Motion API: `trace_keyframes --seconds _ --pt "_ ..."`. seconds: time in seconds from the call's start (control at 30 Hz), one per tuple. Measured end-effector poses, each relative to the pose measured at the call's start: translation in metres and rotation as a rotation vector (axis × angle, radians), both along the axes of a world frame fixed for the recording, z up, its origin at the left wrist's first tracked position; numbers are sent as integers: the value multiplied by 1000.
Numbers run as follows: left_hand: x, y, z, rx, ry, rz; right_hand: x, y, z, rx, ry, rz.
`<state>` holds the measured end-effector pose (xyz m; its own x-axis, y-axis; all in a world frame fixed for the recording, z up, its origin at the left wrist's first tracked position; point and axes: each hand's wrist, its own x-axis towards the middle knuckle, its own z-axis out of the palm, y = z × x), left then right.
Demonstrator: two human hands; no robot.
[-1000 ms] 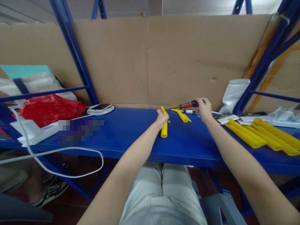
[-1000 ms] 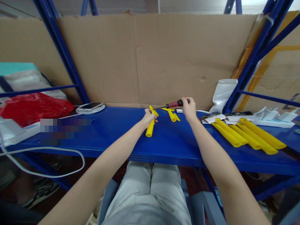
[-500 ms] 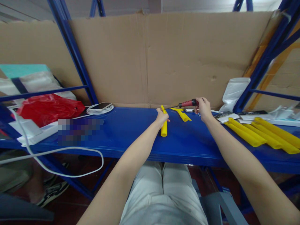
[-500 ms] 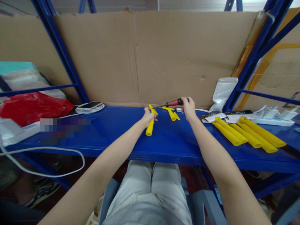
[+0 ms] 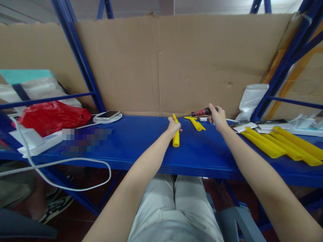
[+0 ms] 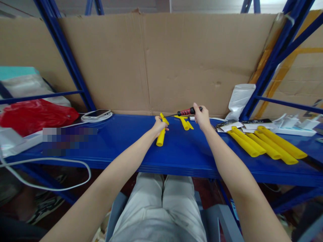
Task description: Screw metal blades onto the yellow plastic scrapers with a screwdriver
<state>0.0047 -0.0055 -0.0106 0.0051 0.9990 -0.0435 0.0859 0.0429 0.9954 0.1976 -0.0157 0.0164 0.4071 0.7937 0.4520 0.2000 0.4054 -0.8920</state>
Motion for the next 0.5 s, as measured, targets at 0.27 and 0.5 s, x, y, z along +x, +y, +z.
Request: trace_keyframes --seconds 0.27,0.5 --pt "0 1 0 0 -3 11 0 0 1 -25 60 59" --pt "-1 0 1 -17 3 6 -1 -1 0 -7 20 3"
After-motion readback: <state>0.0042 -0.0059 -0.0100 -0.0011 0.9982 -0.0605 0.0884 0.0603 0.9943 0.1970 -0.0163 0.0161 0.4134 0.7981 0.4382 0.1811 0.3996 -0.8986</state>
